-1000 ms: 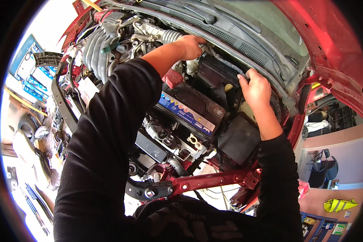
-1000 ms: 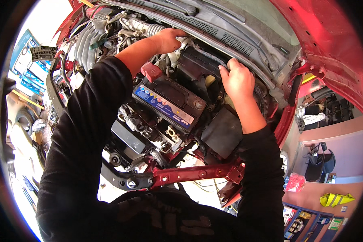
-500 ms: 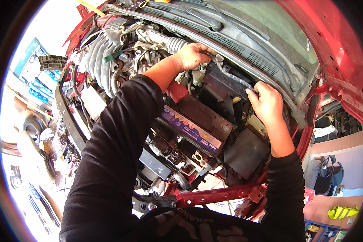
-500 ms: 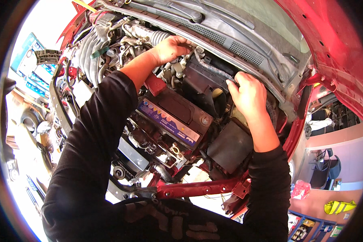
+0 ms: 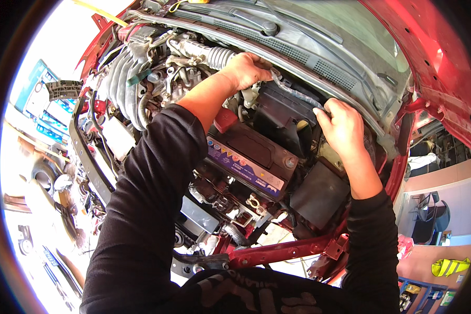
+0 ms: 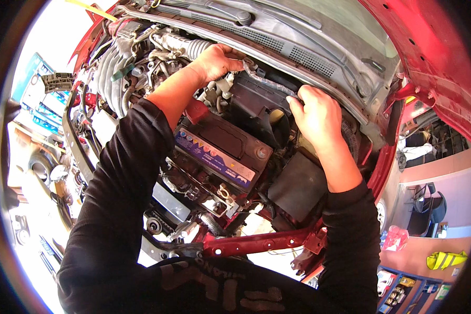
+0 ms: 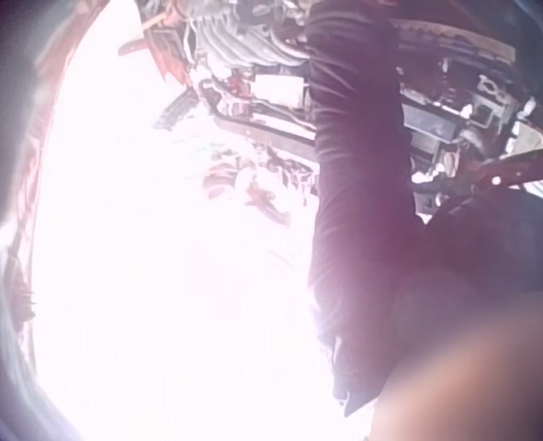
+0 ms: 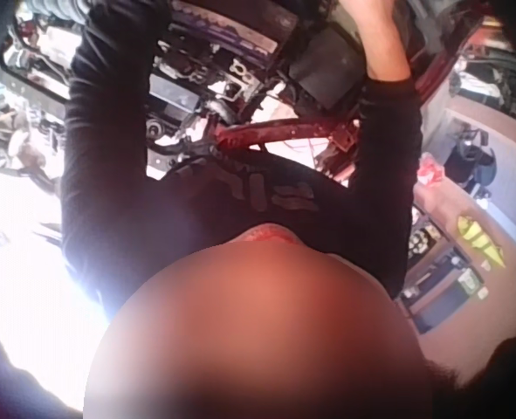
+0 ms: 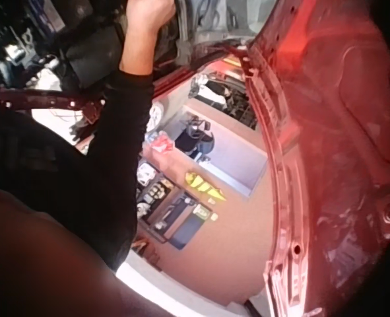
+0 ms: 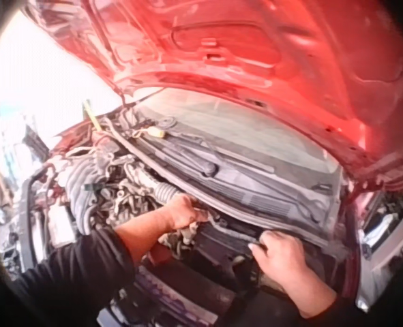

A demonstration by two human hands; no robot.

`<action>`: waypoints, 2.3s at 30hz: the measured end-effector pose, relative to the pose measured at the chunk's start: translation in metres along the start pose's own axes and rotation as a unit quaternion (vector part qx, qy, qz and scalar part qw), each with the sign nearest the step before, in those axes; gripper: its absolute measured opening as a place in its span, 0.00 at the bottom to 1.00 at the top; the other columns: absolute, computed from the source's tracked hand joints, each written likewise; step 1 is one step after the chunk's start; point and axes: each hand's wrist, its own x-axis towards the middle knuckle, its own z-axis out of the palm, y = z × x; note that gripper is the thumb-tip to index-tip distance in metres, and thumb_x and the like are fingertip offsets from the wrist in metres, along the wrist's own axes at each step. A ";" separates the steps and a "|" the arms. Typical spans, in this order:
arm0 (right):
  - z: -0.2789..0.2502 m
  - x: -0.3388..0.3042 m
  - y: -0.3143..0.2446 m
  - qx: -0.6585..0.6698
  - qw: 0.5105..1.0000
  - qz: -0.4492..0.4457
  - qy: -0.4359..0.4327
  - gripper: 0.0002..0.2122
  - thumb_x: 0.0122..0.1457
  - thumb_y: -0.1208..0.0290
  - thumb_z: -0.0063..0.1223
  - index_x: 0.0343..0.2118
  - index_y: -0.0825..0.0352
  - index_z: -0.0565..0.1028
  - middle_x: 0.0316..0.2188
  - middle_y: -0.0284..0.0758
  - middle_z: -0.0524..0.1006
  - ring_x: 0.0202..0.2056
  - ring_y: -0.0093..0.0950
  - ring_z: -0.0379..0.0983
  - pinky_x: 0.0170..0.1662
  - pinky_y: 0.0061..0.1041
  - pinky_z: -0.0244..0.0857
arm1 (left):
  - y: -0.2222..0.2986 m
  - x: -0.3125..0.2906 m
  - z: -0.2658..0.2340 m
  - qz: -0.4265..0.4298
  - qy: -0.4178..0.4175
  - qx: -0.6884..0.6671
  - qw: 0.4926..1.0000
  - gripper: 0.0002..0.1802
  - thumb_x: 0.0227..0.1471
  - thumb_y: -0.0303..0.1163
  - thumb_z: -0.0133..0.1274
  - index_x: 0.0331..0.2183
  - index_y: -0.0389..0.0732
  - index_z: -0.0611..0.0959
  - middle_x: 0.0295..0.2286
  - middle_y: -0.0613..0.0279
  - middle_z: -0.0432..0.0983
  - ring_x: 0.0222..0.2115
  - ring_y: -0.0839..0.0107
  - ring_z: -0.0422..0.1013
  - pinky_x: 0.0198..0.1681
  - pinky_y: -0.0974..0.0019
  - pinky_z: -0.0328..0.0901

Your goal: The person works on a car engine with the hood open, using a wrench to tighten bolts and manipulating hoses and connectors. They then pour engine oil into the engine from a yellow container.

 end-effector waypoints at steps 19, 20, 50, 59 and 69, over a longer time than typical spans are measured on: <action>0.006 0.002 0.021 0.128 0.976 0.158 -0.071 0.14 0.61 0.62 0.75 0.33 0.69 0.84 0.19 0.42 0.77 0.21 0.33 0.71 0.30 0.37 0.68 | -0.012 0.014 -0.020 -0.050 -0.035 -0.134 0.989 0.22 0.58 0.45 0.75 0.48 0.41 0.91 0.43 0.62 0.90 0.44 0.67 0.86 0.43 0.61 0.74; 0.008 0.001 0.021 0.127 0.977 0.156 -0.065 0.14 0.61 0.62 0.75 0.33 0.69 0.85 0.19 0.41 0.77 0.21 0.33 0.71 0.30 0.37 0.68 | -0.013 0.014 -0.019 -0.069 -0.042 -0.146 0.986 0.22 0.57 0.44 0.75 0.47 0.40 0.91 0.42 0.60 0.90 0.43 0.66 0.86 0.45 0.60 0.75; 0.021 0.001 0.018 0.155 0.971 0.174 -0.060 0.15 0.64 0.62 0.74 0.33 0.71 0.84 0.20 0.39 0.78 0.23 0.29 0.72 0.32 0.35 0.69 | -0.005 0.018 -0.005 -0.095 -0.038 -0.133 0.986 0.12 0.68 0.37 0.68 0.46 0.40 0.89 0.37 0.64 0.86 0.33 0.70 0.82 0.36 0.65 0.76; 0.021 -0.002 -0.006 -0.034 0.994 0.106 0.007 0.14 0.66 0.58 0.70 0.39 0.65 0.84 0.34 0.46 0.85 0.36 0.54 0.82 0.42 0.50 0.75 | -0.003 0.026 -0.006 -0.145 -0.044 -0.037 0.988 0.16 0.66 0.45 0.65 0.38 0.41 0.90 0.33 0.63 0.85 0.28 0.70 0.79 0.33 0.60 0.73; 0.053 0.043 -0.042 0.034 0.990 -0.038 -0.132 0.38 0.67 0.57 0.67 0.74 0.72 0.67 0.71 0.56 0.71 0.70 0.53 0.71 0.73 0.47 0.66 | 0.000 0.020 -0.008 -0.149 -0.059 -0.025 0.987 0.23 0.66 0.53 0.63 0.47 0.42 0.89 0.33 0.59 0.85 0.26 0.67 0.80 0.32 0.58 0.73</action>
